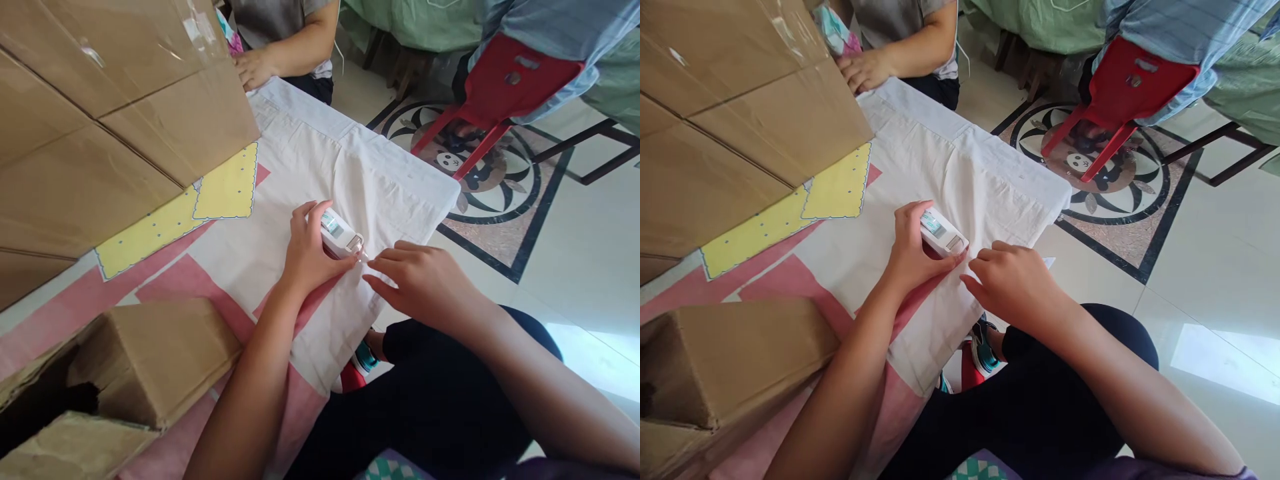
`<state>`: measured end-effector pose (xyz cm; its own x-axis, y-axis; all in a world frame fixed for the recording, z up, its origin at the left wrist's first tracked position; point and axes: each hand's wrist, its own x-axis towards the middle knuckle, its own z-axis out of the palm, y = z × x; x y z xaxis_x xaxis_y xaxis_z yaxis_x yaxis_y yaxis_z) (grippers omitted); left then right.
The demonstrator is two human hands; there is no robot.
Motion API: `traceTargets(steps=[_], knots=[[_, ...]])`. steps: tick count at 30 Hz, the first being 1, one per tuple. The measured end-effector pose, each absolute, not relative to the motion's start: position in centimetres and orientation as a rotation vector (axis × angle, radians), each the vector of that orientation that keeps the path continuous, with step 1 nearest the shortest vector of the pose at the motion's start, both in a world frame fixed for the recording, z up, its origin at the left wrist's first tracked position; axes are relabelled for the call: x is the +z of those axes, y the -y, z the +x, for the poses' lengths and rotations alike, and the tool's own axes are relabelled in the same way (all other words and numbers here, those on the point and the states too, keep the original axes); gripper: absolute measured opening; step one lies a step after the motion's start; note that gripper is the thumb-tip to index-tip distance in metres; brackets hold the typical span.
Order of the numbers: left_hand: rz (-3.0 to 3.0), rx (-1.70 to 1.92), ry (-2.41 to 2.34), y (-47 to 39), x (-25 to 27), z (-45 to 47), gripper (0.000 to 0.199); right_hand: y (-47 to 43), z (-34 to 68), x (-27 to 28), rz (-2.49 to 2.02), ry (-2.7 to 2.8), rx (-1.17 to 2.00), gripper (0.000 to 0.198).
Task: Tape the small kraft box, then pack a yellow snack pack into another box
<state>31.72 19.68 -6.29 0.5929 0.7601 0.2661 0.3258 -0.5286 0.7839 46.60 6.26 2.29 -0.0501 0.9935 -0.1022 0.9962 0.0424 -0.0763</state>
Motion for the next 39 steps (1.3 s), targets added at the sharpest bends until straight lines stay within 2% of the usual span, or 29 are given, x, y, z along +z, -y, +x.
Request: traceTargets(steps=[4,6,8,13,16,21,27,39], knots=[[2.113,0.759,-0.865,-19.8,-6.3,31.7,0.096,-6.4,47.2,1.9,2.403,-2.281,-0.111,0.031],[2.116,0.754,-0.865,-19.8,-6.3,31.6,0.097,-6.8,47.5,1.3,2.564,-2.192,-0.261,0.033],[2.119,0.762,-0.860,-19.8,-6.3,31.7,0.097,-7.4,47.9,0.4,2.712,-2.076,-0.591,0.030],[2.129,0.777,-0.838,-19.8,-6.2,31.7,0.097,-9.1,49.0,-1.5,2.766,-1.836,-1.732,0.030],[2.129,0.776,-0.828,-19.8,-6.2,31.6,0.097,-9.6,49.1,-1.9,2.723,-1.701,-2.109,0.028],[2.122,0.787,-0.814,-19.8,-6.2,31.6,0.095,-9.9,48.3,-1.9,2.823,-1.584,-2.152,0.027],[2.097,0.738,-0.835,-19.7,-6.1,31.5,0.096,-9.9,48.4,-1.4,2.818,-1.437,-2.258,0.040],[2.123,0.753,-0.833,-19.8,-6.3,31.6,0.097,-9.4,49.1,-2.1,2.762,-1.558,-2.237,0.047]])
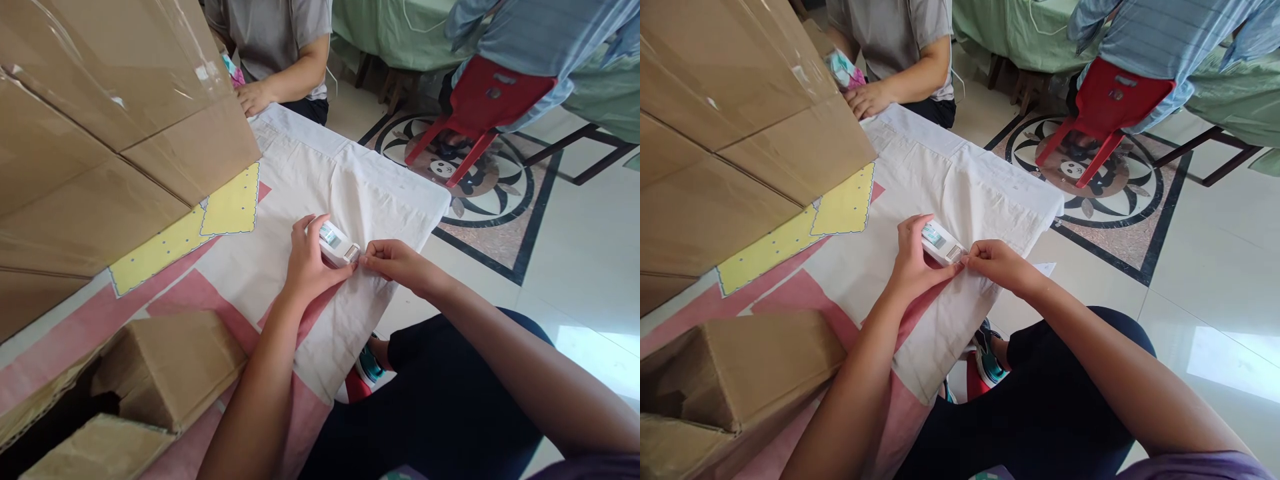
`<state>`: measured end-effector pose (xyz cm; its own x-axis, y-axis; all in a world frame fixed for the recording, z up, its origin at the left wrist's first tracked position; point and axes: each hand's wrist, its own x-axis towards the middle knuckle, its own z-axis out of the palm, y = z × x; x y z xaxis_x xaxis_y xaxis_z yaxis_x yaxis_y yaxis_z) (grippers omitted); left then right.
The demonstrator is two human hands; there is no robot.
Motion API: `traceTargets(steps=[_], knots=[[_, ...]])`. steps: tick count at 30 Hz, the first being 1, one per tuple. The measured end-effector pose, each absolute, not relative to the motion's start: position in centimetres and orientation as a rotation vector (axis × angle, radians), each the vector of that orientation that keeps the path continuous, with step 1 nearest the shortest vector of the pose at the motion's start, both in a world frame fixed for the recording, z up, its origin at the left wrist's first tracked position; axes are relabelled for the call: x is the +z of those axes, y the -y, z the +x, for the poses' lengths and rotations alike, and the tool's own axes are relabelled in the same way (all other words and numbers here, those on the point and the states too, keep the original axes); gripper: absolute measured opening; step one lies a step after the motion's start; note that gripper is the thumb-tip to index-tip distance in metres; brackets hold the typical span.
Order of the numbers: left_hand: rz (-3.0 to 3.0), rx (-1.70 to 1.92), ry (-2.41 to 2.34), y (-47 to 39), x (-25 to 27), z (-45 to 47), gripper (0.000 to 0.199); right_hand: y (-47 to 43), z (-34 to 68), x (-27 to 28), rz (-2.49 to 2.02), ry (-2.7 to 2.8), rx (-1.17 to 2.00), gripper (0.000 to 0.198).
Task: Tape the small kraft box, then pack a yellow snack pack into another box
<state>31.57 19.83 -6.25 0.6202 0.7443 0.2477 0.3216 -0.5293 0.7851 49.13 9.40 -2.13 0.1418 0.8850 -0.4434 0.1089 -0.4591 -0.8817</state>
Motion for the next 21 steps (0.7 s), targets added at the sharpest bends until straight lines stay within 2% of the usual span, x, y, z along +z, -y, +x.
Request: traceTargets(steps=[14,21], knots=[[2.130,0.745,-0.829,-19.9,-6.1,31.6,0.097,-8.9,49.6,-3.1,-1.647,1.067,1.363,0.031],[2.124,0.784,-0.835,-19.7,-5.9,31.7,0.096,-9.0,49.7,-3.6,-1.721,1.170,1.301,0.038]])
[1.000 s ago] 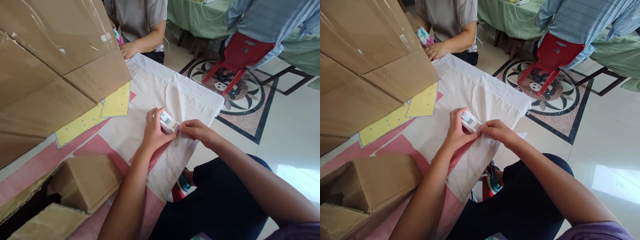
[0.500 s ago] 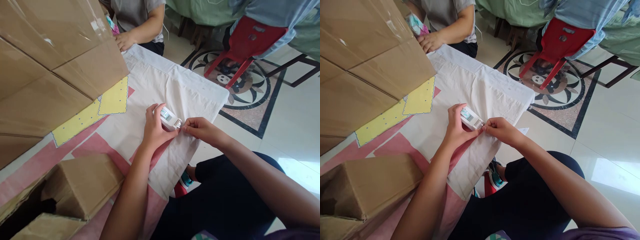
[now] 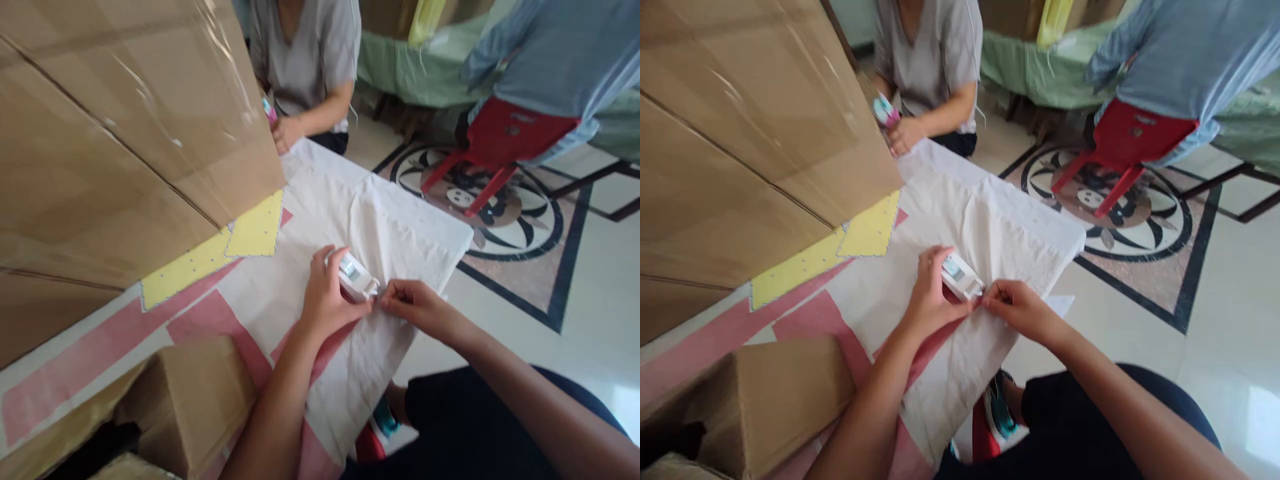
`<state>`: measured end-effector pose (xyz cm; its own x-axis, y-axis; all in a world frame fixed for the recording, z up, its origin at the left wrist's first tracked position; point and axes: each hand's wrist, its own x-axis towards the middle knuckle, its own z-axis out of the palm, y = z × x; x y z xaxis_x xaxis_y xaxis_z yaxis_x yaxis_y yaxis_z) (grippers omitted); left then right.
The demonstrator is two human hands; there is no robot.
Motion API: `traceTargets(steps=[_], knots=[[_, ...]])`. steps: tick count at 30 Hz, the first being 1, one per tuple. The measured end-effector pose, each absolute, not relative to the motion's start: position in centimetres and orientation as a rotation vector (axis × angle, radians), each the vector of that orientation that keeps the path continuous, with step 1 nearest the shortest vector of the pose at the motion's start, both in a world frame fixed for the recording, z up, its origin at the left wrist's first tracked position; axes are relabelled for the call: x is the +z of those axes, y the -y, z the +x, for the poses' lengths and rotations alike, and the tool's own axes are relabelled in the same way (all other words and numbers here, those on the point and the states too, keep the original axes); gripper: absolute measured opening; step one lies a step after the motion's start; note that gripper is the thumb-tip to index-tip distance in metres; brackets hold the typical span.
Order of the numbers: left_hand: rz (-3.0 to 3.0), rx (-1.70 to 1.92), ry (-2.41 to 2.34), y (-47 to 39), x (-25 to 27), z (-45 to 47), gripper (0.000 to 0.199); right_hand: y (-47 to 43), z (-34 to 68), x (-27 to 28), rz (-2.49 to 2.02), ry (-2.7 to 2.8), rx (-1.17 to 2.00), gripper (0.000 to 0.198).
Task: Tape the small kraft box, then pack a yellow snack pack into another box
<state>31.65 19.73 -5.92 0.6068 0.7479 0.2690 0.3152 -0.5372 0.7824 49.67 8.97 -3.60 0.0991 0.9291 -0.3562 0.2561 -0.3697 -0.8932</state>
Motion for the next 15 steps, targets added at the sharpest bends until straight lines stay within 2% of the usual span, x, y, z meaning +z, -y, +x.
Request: traceTargets(steps=[9,15], knots=[[2.045,0.745,-0.864,-19.7,-6.1,31.9,0.099,-10.1,50.1,-4.5,-1.723,1.244,1.338,0.024],[2.011,0.725,-0.874,-19.5,-5.6,31.9,0.097,-9.8,50.4,-3.6,-1.807,1.121,1.490,0.019]])
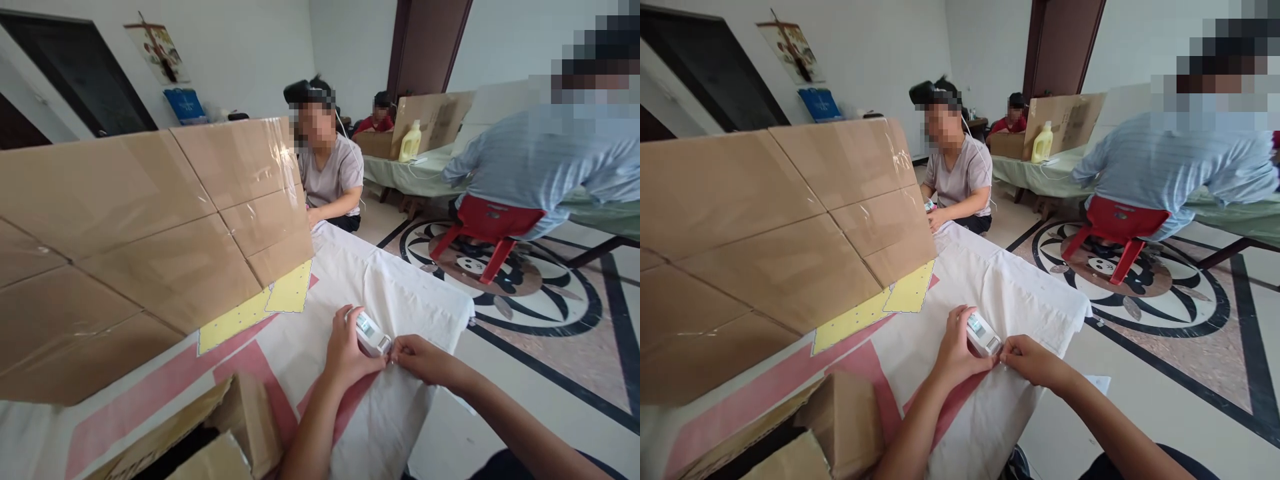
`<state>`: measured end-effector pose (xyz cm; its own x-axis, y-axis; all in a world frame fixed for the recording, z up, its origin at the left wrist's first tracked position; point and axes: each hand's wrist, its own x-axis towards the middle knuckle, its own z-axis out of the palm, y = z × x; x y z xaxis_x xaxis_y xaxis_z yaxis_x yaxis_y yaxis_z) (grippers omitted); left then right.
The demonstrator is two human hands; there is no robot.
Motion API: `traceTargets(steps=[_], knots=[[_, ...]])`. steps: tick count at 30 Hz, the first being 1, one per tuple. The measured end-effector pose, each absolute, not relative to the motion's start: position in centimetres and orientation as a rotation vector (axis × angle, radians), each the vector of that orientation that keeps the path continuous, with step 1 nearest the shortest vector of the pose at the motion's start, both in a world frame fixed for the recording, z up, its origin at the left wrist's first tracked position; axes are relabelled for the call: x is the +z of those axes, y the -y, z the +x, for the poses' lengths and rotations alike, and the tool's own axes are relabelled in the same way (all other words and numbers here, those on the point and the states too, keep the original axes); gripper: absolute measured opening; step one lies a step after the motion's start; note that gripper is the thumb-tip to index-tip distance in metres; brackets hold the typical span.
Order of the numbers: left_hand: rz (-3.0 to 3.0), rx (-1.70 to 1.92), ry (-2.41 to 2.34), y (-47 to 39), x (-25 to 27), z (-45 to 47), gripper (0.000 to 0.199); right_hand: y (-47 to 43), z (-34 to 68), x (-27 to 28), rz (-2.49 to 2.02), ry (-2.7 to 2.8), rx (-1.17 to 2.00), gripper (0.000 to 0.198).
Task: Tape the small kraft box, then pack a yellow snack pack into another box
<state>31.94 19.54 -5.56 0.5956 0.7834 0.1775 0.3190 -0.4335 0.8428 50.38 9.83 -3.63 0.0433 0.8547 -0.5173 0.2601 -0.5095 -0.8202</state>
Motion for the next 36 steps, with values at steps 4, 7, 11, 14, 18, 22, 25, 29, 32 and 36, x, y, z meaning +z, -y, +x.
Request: traceTargets(steps=[4,7,11,14,18,22,25,29,32,36], knots=[[1.995,0.751,-0.860,-19.5,-5.6,31.8,0.096,-9.6,50.7,-3.6,-1.757,1.097,1.519,0.021],[1.999,0.767,-0.856,-19.4,-5.6,31.8,0.096,-9.7,51.0,-4.2,-1.718,1.129,1.534,0.021],[2.006,0.743,-0.885,-19.2,-5.3,31.8,0.096,-10.0,51.2,-5.1,-1.691,1.211,1.535,0.021],[1.997,0.718,-0.894,-19.0,-5.0,31.7,0.099,-10.3,51.0,-4.9,-1.753,1.269,1.503,0.020],[2.006,0.715,-0.916,-19.0,-4.9,31.7,0.102,-10.7,50.6,-3.3,-1.878,1.392,1.515,0.027],[2.067,0.755,-0.904,-19.2,-5.4,31.9,0.098,-11.1,50.0,-1.5,-1.981,1.345,1.624,0.028],[2.113,0.796,-0.876,-19.5,-6.2,31.7,0.092,-11.2,49.3,-0.4,-2.034,1.247,1.726,0.021],[2.140,0.829,-0.871,-20.7,-7.1,32.0,0.087,-11.2,49.5,0.5,-2.079,1.135,1.806,0.017],[2.136,0.822,-0.854,-21.0,-7.5,32.0,0.087,-10.9,49.5,0.2,-2.071,1.145,1.795,0.015],[2.112,0.836,-0.789,-20.7,-7.0,31.1,0.089,-9.8,49.2,-0.7,-2.052,1.233,1.637,0.009]])
